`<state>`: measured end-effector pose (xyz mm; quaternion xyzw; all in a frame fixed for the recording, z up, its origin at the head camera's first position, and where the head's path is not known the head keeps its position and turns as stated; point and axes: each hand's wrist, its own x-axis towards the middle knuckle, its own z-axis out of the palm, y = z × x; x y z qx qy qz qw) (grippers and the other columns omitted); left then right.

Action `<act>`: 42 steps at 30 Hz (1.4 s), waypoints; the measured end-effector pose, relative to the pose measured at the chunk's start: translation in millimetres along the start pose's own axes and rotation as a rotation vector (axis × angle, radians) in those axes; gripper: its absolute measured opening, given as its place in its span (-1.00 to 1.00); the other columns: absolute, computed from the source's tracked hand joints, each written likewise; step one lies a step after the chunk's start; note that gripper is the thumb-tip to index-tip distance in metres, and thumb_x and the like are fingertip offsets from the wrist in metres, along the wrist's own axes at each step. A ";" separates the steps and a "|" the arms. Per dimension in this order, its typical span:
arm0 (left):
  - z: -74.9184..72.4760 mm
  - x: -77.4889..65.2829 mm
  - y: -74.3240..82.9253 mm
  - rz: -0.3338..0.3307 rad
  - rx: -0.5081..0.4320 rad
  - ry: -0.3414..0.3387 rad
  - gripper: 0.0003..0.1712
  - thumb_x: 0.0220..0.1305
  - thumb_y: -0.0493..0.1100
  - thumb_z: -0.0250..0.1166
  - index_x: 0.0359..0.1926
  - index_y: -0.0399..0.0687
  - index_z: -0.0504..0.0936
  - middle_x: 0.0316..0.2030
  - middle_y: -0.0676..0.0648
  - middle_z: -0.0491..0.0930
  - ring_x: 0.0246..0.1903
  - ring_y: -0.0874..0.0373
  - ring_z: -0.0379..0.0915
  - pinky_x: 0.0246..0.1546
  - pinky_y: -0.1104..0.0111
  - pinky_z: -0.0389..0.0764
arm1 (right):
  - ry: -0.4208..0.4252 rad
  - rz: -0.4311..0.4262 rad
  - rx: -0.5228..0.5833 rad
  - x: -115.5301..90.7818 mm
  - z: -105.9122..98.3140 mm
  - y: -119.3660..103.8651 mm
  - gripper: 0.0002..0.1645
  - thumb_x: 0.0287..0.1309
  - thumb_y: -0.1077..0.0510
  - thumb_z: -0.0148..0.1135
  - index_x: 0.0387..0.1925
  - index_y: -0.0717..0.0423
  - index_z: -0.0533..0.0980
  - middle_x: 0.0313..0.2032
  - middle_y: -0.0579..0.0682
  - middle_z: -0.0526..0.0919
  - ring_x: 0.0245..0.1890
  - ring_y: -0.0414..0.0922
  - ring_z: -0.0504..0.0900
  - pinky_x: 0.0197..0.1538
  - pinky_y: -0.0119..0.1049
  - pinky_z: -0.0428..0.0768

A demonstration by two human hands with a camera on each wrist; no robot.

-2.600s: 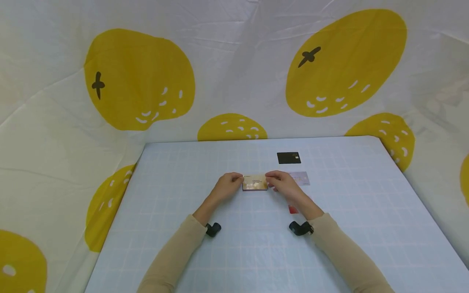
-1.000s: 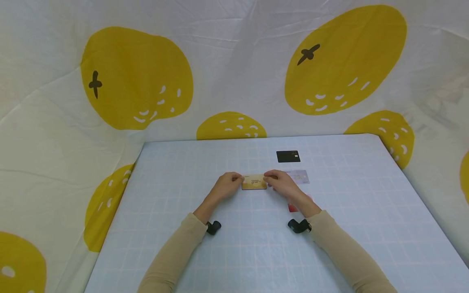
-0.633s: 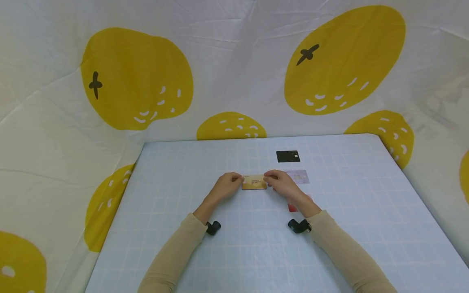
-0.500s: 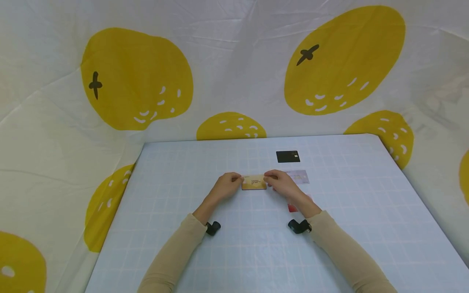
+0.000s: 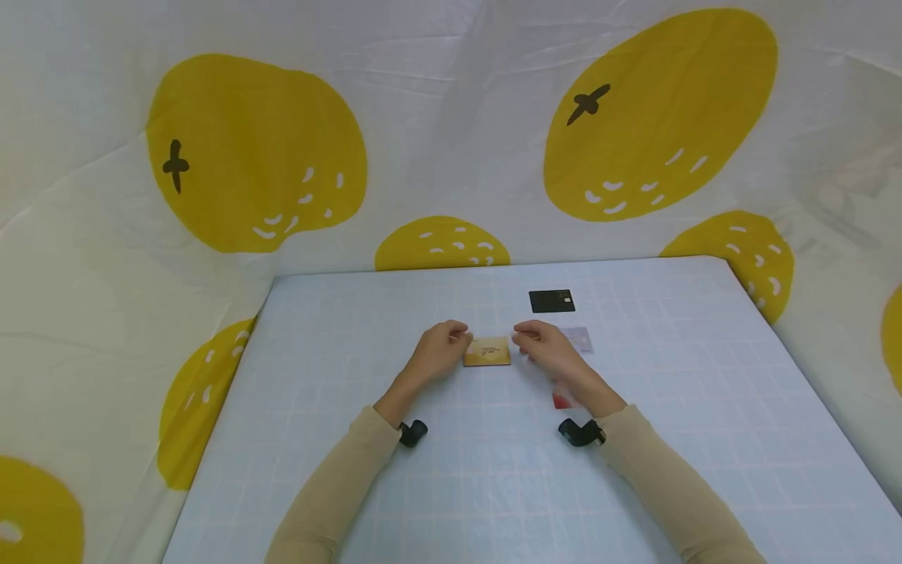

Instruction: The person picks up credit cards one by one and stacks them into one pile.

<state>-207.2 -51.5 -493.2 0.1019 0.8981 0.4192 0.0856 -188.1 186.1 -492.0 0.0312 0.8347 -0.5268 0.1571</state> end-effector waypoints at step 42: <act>76.2 114.3 73.3 -0.128 0.290 -0.144 -0.40 0.32 0.09 0.31 0.35 0.26 0.41 0.19 -0.14 0.34 0.15 -0.06 0.26 0.14 -0.06 0.38 | 0.092 0.003 -0.212 79.6 -114.4 42.4 -0.34 0.31 0.13 0.28 0.36 0.19 0.31 0.00 0.27 0.43 0.01 0.17 0.39 0.13 0.01 0.39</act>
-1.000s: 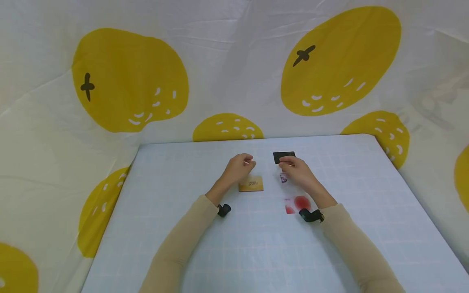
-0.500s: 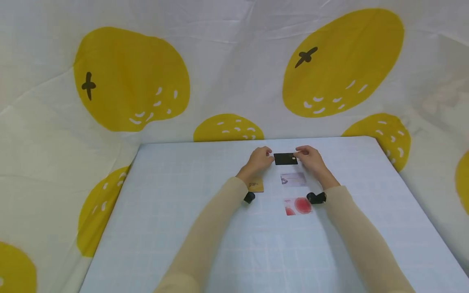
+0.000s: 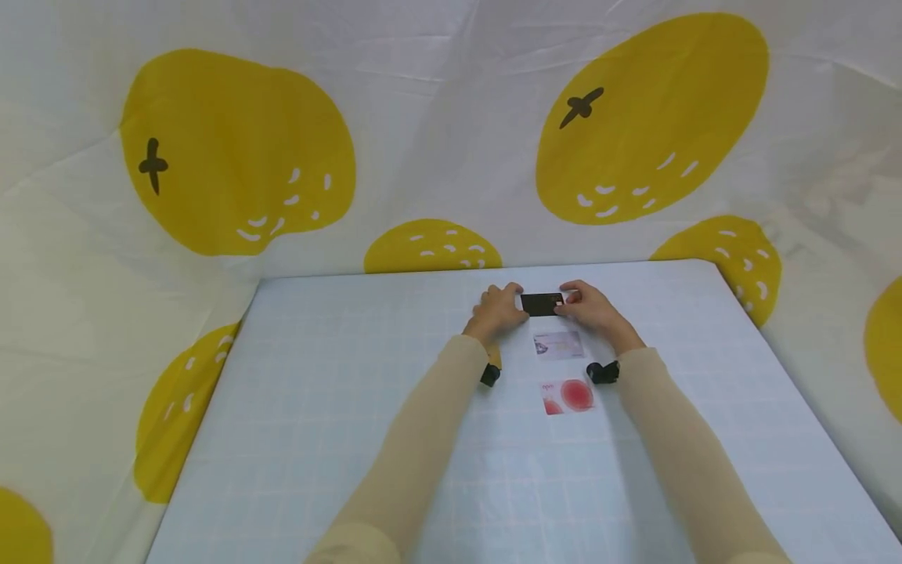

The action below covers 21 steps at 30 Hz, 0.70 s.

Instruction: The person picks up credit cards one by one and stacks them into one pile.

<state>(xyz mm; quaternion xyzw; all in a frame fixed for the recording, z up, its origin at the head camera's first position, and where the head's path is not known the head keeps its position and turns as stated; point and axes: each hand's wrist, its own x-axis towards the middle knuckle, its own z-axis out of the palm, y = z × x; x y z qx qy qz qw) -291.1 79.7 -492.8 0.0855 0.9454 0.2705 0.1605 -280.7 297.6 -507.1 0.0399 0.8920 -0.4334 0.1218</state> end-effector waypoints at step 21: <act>3.6 4.7 1.6 -0.031 0.013 0.004 -0.38 0.30 0.10 0.36 0.34 0.30 0.40 0.19 -0.12 0.33 0.14 -0.04 0.24 0.15 -0.03 0.37 | 0.019 0.004 0.006 -5.1 1.7 -3.7 -0.38 0.27 0.24 0.27 0.29 0.24 0.29 -0.01 0.24 0.40 -0.01 0.15 0.39 0.09 -0.02 0.40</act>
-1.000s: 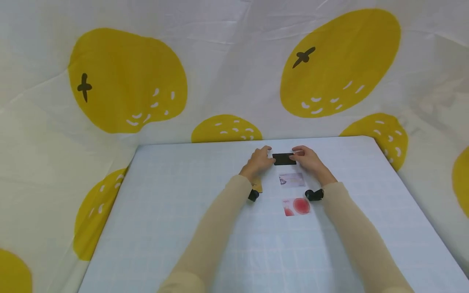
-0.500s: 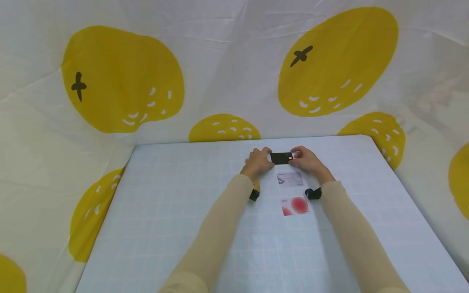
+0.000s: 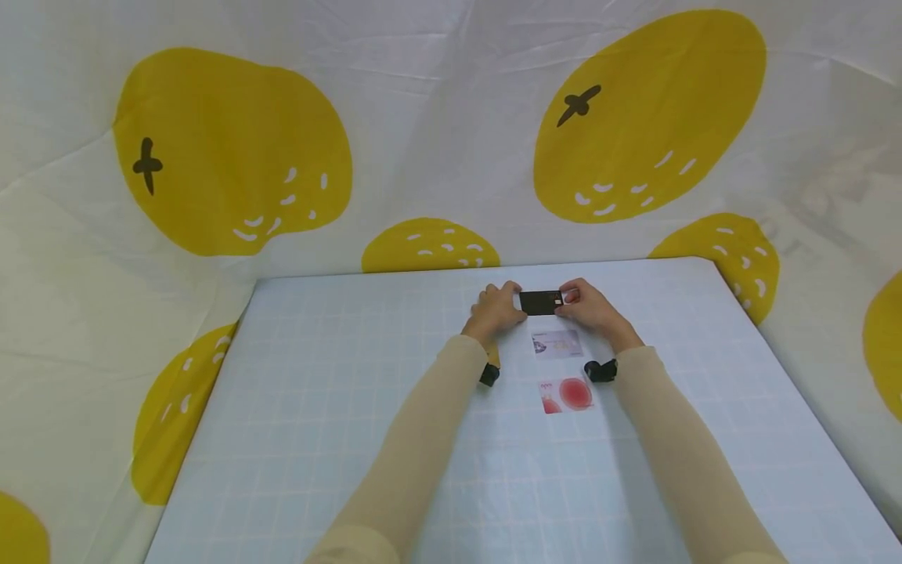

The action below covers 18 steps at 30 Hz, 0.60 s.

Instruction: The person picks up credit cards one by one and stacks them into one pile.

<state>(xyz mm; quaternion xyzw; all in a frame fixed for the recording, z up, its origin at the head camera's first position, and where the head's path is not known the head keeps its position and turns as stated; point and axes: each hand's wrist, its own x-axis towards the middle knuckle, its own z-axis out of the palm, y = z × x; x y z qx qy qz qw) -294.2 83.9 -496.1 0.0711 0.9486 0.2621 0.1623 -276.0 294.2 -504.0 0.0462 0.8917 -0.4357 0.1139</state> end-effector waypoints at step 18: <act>6.9 1.9 6.4 0.010 -0.055 0.087 -0.42 0.26 -0.10 0.41 0.29 0.17 0.47 -0.18 0.11 0.53 -0.13 0.17 0.44 0.12 0.02 0.31 | 0.052 0.046 0.081 3.7 2.4 3.7 -0.48 0.34 0.19 0.23 0.26 0.22 0.36 0.04 0.22 0.46 0.04 0.11 0.42 0.16 -0.05 0.42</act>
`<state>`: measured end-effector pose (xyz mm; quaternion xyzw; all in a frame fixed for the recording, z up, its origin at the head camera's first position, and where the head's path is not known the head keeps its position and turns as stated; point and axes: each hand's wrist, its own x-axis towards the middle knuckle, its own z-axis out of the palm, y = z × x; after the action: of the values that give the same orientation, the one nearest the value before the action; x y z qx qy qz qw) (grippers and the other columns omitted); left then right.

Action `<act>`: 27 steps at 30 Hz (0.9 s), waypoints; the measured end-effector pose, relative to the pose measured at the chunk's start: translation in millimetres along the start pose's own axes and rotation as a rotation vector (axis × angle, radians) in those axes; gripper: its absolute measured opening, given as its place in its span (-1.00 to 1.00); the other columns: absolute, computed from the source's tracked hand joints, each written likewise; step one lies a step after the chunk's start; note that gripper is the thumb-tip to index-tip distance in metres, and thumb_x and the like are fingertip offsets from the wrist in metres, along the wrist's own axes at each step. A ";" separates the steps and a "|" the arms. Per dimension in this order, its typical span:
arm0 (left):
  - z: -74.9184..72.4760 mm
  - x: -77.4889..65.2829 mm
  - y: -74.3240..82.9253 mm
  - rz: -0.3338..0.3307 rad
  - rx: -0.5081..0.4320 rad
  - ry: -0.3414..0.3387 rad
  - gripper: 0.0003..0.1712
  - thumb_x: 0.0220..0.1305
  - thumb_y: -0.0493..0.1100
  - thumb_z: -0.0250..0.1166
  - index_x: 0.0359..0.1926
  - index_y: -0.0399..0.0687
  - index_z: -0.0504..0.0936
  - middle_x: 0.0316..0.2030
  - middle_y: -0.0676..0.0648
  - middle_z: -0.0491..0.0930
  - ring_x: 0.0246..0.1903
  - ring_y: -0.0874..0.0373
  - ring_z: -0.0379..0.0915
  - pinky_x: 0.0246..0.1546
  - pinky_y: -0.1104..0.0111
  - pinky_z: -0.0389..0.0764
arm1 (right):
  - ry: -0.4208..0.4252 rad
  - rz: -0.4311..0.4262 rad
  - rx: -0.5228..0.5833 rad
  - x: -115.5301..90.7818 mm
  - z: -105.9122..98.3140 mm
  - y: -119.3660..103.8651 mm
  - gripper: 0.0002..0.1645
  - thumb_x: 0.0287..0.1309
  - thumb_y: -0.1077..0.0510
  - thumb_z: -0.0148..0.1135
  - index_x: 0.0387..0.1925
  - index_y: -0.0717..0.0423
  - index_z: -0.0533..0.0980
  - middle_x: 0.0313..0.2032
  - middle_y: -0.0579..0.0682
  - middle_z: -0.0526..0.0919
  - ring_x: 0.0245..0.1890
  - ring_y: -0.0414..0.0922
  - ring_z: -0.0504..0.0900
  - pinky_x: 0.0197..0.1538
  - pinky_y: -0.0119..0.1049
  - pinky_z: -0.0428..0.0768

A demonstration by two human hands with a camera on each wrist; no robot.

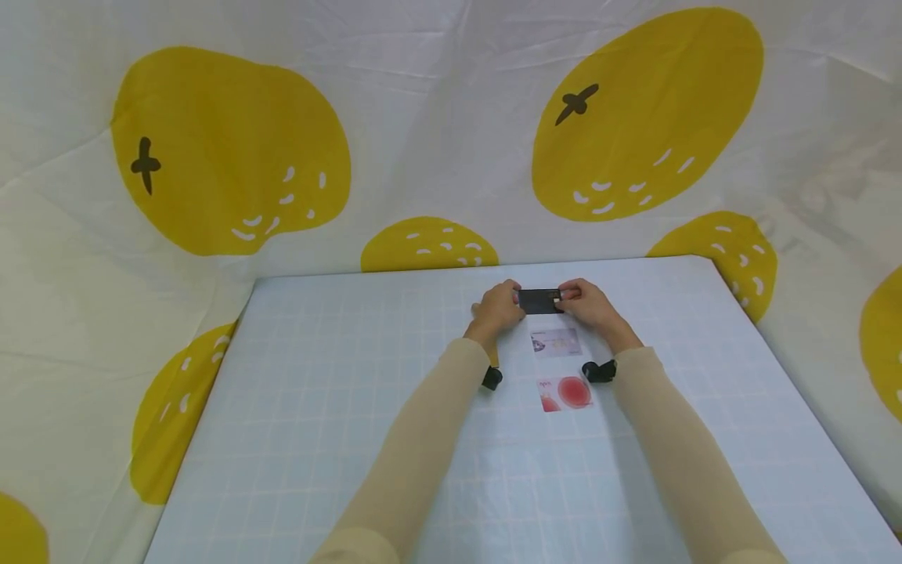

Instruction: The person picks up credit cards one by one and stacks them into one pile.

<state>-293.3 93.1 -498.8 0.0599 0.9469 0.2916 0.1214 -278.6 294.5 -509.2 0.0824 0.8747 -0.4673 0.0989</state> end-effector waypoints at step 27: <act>-20.0 -11.9 -8.3 0.047 -0.357 0.004 -0.67 0.46 -0.16 0.16 0.14 -0.17 0.64 0.05 -0.10 0.63 0.08 0.06 0.50 0.12 0.21 0.50 | 0.019 -0.048 0.152 -19.2 -1.9 -9.9 -0.55 0.49 0.16 0.01 0.26 0.36 0.43 0.12 0.31 0.53 0.01 0.08 0.54 0.08 -0.19 0.56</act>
<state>-287.4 73.3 -485.2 0.0588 0.8786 0.4582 0.1212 -262.6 289.7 -495.4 0.0728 0.8394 -0.5337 0.0728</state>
